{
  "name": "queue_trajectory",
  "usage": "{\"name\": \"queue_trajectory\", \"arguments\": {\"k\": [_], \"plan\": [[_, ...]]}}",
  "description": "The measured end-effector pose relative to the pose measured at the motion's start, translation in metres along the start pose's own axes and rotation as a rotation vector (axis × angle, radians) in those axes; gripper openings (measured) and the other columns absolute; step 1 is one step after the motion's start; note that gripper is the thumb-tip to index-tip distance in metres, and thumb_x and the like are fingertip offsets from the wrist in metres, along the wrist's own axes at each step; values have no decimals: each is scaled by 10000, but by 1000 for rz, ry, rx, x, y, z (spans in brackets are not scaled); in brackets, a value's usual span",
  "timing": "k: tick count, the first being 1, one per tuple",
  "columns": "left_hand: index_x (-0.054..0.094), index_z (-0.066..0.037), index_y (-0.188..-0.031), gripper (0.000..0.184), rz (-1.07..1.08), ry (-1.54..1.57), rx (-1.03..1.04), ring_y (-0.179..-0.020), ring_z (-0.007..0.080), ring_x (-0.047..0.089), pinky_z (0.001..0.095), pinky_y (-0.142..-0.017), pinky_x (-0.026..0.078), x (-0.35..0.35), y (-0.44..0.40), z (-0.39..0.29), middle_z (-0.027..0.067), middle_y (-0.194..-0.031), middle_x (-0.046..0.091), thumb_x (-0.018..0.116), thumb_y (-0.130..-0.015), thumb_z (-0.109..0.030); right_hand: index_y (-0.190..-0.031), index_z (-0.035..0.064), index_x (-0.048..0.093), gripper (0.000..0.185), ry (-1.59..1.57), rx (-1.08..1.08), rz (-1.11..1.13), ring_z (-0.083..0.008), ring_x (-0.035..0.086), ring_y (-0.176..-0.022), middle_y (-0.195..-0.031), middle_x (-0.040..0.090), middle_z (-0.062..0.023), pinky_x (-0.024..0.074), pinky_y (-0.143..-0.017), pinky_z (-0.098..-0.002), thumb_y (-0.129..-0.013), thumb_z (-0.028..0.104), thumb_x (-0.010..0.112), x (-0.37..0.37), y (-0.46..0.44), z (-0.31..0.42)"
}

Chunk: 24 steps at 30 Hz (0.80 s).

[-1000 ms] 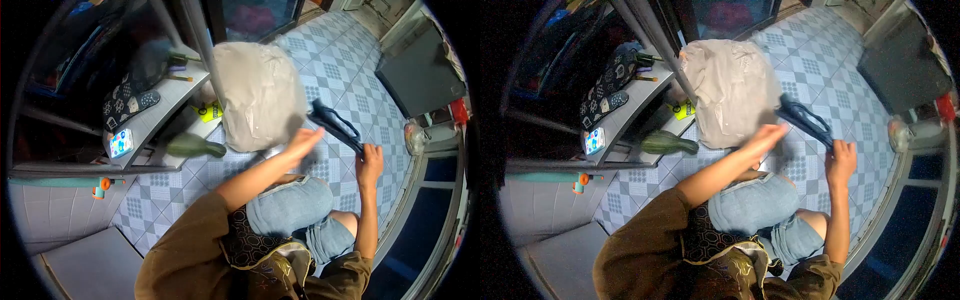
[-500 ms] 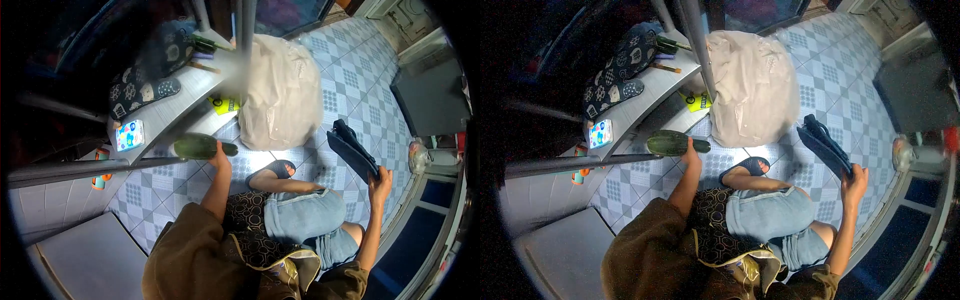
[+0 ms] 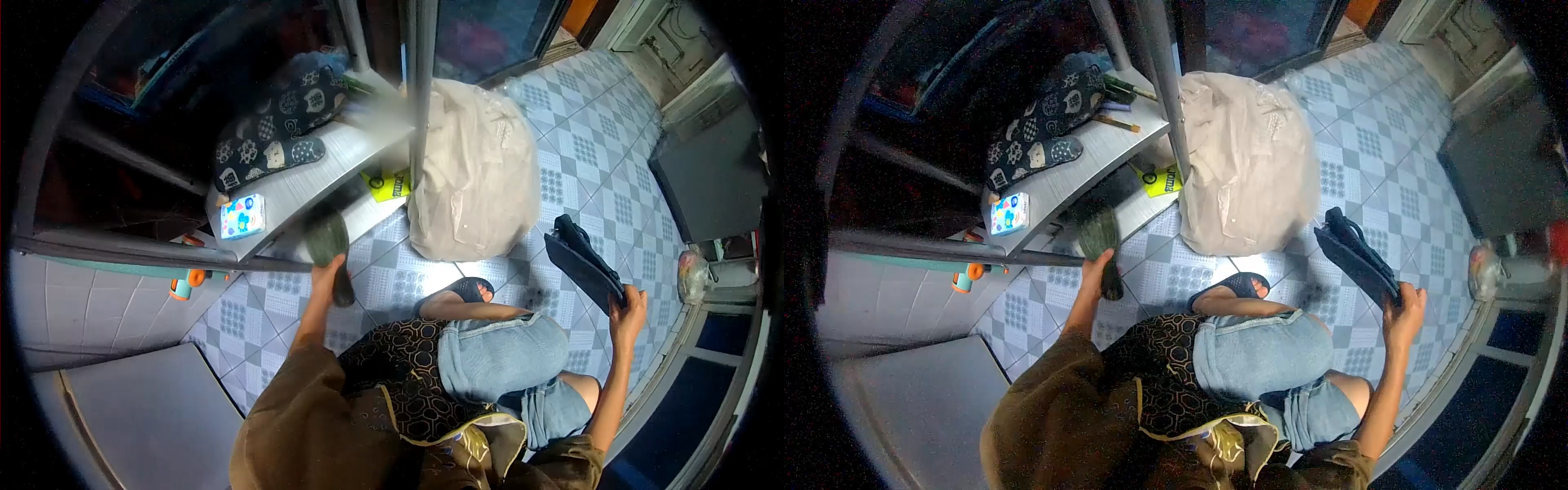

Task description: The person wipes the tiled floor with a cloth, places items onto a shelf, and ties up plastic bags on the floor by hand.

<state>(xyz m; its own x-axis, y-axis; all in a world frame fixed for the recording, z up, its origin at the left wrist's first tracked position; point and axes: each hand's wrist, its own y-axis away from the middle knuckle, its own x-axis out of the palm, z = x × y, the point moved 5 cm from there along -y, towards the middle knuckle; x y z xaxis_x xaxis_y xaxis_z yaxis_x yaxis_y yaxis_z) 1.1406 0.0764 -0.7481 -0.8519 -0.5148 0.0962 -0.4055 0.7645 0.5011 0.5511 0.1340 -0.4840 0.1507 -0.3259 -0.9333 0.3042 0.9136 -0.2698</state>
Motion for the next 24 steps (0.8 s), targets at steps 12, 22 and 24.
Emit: {"name": "queue_trajectory", "arguments": {"k": [12,22,24], "plan": [[378,-14,-1211,679,233,-573,708,-969,215,558,333,-826,459,41,179,-162,137,-1069,537,745,-641,-49,-831,36,576,233,-62,-123,-36,-321,442,-729,-745,511,-131,393,-664,-375,-628,-34,664,-7,12,12],[579,95,-968,328,-85,126,536,-667,182,600,294,-600,499,51,85,-287,125,-887,614,711,-762,-124,-782,14,527,228,-77,-205,-90,-323,435,-733,-727,503,-122,385,-659,-386,-612,-43,669,-34,36,6],[586,105,-964,330,-101,128,525,-710,180,599,291,-633,493,51,67,-291,131,-911,615,715,-756,-116,-776,15,522,229,-75,-202,-101,-321,432,-730,-727,505,-118,384,-662,-386,-609,-45,667,-36,39,4]]}}
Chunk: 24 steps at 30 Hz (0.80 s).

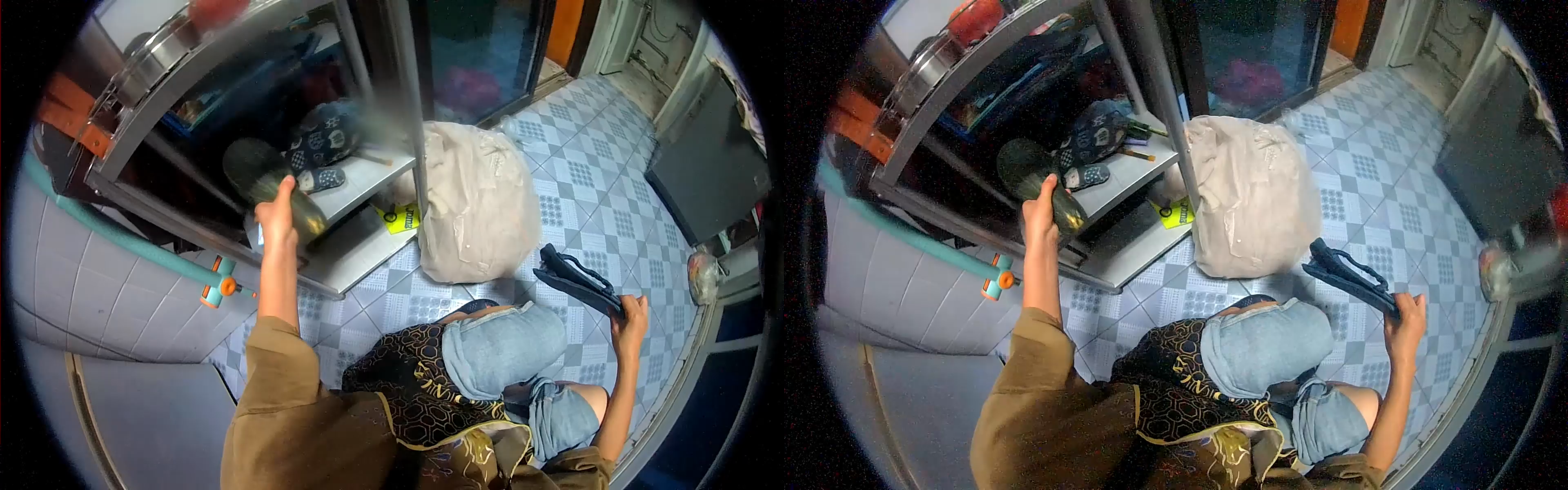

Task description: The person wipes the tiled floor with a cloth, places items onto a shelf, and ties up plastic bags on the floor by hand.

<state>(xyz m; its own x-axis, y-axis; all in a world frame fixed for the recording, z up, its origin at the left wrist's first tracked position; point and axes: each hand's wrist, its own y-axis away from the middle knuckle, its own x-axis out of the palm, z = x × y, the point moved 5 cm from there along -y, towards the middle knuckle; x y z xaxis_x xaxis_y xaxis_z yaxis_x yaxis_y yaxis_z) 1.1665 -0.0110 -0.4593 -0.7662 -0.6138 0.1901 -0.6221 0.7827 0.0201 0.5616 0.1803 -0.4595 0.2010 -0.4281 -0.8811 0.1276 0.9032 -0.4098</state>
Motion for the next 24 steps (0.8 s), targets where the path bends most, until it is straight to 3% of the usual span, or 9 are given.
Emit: {"name": "queue_trajectory", "arguments": {"k": [6,8,10,11,15,19,20,21,24], "plan": [[571,118,-988,360,-31,-98,8,-843,209,585,306,-762,464,5,-4,8,152,-982,603,731,-724,-67,-830,54,591,305,67,-27,-55,-297,472,-745,-781,567,-83,413,-650,-365,-561,-76,650,1,1,1],[409,164,-1180,728,-64,-453,218,-1019,304,535,354,-927,404,-11,-32,31,235,-1129,536,791,-646,-151,-840,64,608,305,99,-97,-153,-280,485,-727,-795,589,-68,422,-638,-357,-569,-67,654,-4,0,7],[243,227,-1252,991,-389,-1075,498,-1157,439,442,423,-1017,329,-9,-21,23,388,-1218,416,779,-648,-348,-859,80,636,304,214,-265,-320,-243,505,-681,-815,624,-44,434,-605,-331,-586,-52,650,-16,0,17],[249,241,-1235,982,-215,-1005,510,-1160,450,437,419,-1015,333,-4,-17,12,395,-1218,411,771,-660,-361,-869,86,647,304,304,-347,-374,-223,511,-653,-821,636,-34,438,-583,-314,-595,-47,643,-18,2,22],[302,157,-1263,871,-242,-1080,636,-1111,434,456,445,-957,356,-7,-11,7,346,-1182,457,729,-706,-359,-856,89,645,280,362,-336,-428,-186,511,-613,-811,633,-29,426,-537,-275,-613,-48,623,-16,-2,19],[287,136,-1298,868,-238,-981,714,-1099,449,453,446,-974,342,-5,9,-2,345,-1191,449,706,-736,-376,-831,72,638,257,189,-7,-488,-260,507,-615,-775,622,-54,428,-548,-358,-597,-34,629,-12,1,-18],[285,133,-1304,865,-273,-1014,731,-1098,450,452,444,-979,338,-12,14,-2,344,-1195,446,700,-745,-380,-839,54,641,236,105,195,-217,-288,532,-621,-753,619,-101,432,-577,-371,-616,-20,655,6,1,-38],[285,133,-1304,865,-272,-1023,723,-1098,450,452,444,-979,338,-16,17,-4,344,-1195,446,700,-745,-380,-862,22,646,196,-194,739,143,-209,577,-633,-760,649,-94,443,-612,-322,-670,-5,678,48,12,-91],[298,130,-1303,866,-304,-1063,725,-1171,441,396,454,-992,324,-16,27,-9,351,-1249,395,697,-752,-406,-880,-12,649,163,-543,856,-106,-129,583,-670,-790,664,-71,442,-640,-270,-732,38,696,58,15,-125]]}}
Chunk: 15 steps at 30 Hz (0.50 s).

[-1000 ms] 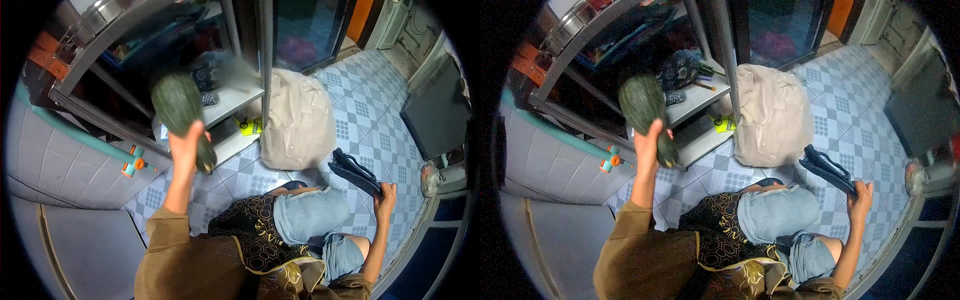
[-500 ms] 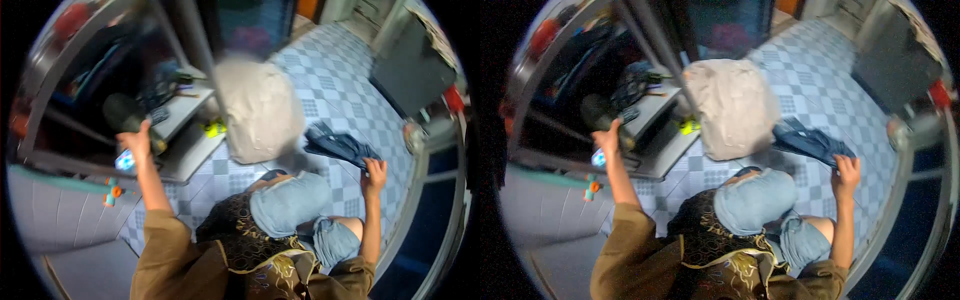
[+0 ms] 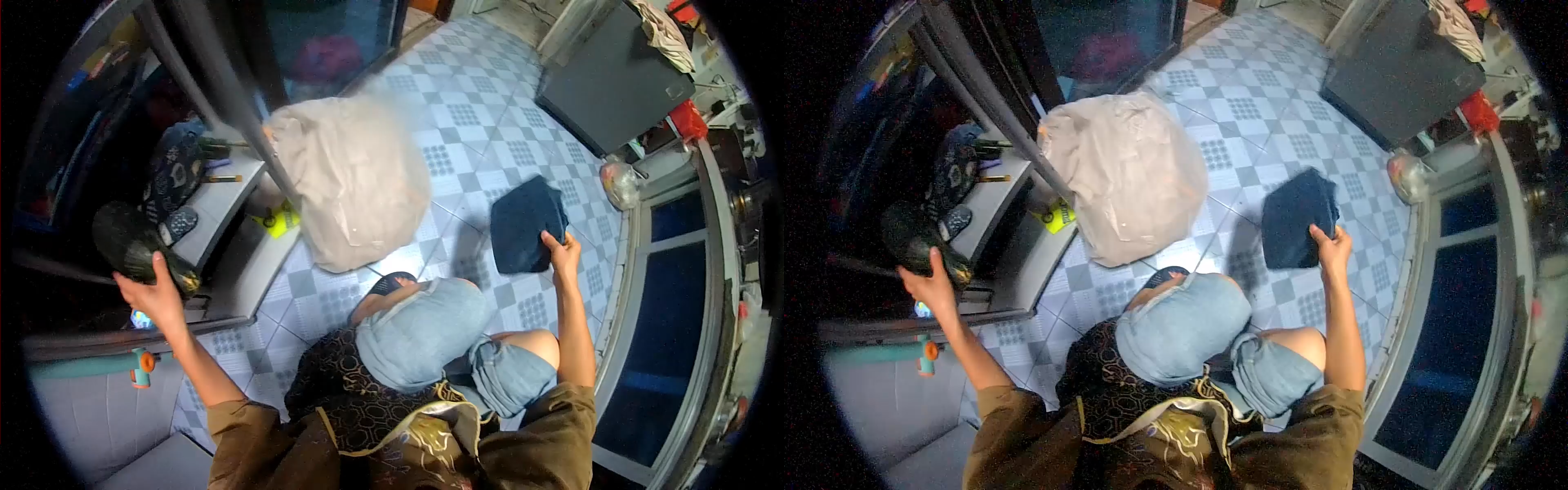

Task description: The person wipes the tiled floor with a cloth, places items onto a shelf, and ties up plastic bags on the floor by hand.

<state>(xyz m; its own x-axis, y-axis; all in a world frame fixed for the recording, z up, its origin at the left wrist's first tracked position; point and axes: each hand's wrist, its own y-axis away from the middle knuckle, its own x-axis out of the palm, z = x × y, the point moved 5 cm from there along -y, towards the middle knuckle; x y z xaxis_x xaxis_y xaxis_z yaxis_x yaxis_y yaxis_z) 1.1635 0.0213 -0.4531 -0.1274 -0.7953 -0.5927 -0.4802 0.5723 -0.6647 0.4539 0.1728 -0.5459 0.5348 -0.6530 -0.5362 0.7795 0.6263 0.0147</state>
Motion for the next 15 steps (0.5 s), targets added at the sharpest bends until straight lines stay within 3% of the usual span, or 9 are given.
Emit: {"name": "queue_trajectory", "arguments": {"k": [2,5,6,7,9,11,13,15], "plan": [[336,117,-1290,802,-43,1,83,-1176,425,387,452,-989,325,-5,3,-4,332,-1258,393,694,-769,-376,-892,-22,653,162,-308,-23,-64,-92,565,-703,-821,654,-42,441,-640,-245,-760,61,695,-11,0,-5],[403,75,-1263,681,-196,154,165,-1145,389,416,439,-984,334,-25,12,-34,283,-1248,420,709,-769,-279,-998,9,607,261,-493,38,-50,-113,589,-740,-895,640,-40,452,-641,-244,-773,101,703,-20,11,20],[426,46,-1248,598,-316,121,153,-1143,351,428,418,-988,343,-39,23,-60,246,-1236,442,703,-765,-174,-1002,15,608,282,-544,51,-11,-115,586,-723,-881,639,-35,444,-627,-240,-763,117,717,-19,13,20],[426,42,-1240,523,-349,327,210,-1129,324,452,396,-1001,340,-48,34,-91,222,-1232,455,649,-782,-79,-1006,22,609,303,-596,60,25,-118,584,-705,-867,639,-29,436,-613,-236,-752,133,731,-18,17,20],[422,42,-1237,473,-136,788,234,-1116,292,473,373,-1020,326,-38,59,-145,194,-1238,463,591,-799,-16,-1010,27,601,314,-596,35,96,-110,573,-685,-851,630,-20,433,-588,-225,-760,170,726,-13,31,38],[468,26,-1205,412,337,1145,191,-1147,235,475,348,-996,354,-13,95,-203,158,-1255,484,582,-810,-9,-977,23,616,283,-579,23,143,-106,573,-675,-829,631,-20,444,-599,-226,-762,170,725,-15,43,51],[486,13,-1179,359,763,1088,502,-1138,221,481,333,-986,360,2,125,-272,130,-1207,517,564,-832,-33,-935,13,631,243,-434,16,232,-98,575,-683,-800,632,-15,459,-631,-232,-758,148,726,-24,54,64],[499,9,-1150,324,1213,1240,613,-1120,210,493,313,-972,366,16,159,-340,101,-1189,524,573,-848,-82,-865,11,642,170,-408,-124,153,-62,533,-666,-753,613,9,440,-594,-241,-765,123,723,-27,69,80]]}}
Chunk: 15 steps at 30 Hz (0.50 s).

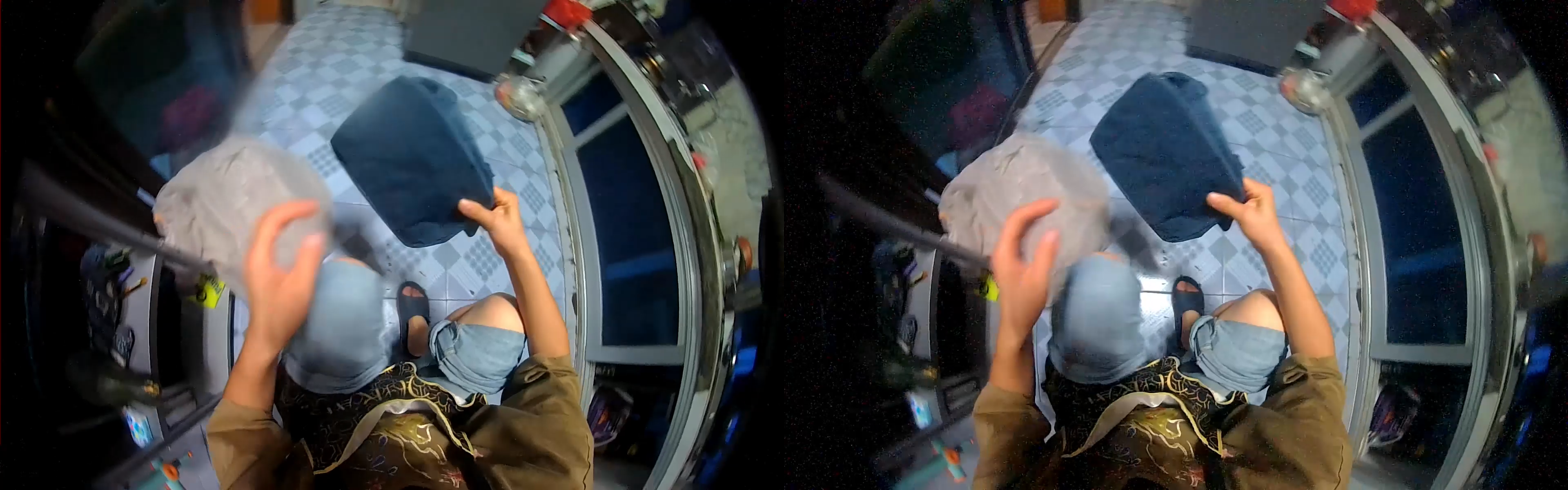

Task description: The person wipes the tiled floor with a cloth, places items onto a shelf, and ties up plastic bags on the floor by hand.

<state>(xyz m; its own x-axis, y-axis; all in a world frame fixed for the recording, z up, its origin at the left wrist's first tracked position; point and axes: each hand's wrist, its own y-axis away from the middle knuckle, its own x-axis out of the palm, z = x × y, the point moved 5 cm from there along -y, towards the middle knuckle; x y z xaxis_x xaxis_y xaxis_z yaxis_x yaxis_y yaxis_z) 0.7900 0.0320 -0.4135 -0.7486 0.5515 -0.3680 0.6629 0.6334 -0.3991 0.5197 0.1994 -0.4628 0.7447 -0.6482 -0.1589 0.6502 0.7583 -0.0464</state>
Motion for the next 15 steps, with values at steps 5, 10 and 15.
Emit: {"name": "queue_trajectory", "arguments": {"k": [5,10,15], "plan": [[492,23,-1152,580,480,656,-594,-1034,219,550,330,-795,505,120,-76,32,138,-1055,568,517,-882,-490,-740,94,559,193,1084,-665,-156,-254,485,-636,-675,474,-56,428,-512,-314,-577,66,660,22,34,37],[498,28,-1147,349,638,1332,-817,-1020,239,575,408,-858,490,194,-95,96,139,-1122,567,543,-898,-213,-852,77,603,195,1666,-659,-229,-137,502,-667,-724,492,22,421,-491,-236,-664,117,576,51,39,21],[424,99,-1211,372,651,1489,-993,-1121,308,511,444,-969,414,215,-83,122,199,-1212,511,470,-880,-66,-1024,49,584,390,1471,-249,-197,-202,525,-828,-878,531,-40,469,-620,-285,-682,217,669,49,43,13]]}}
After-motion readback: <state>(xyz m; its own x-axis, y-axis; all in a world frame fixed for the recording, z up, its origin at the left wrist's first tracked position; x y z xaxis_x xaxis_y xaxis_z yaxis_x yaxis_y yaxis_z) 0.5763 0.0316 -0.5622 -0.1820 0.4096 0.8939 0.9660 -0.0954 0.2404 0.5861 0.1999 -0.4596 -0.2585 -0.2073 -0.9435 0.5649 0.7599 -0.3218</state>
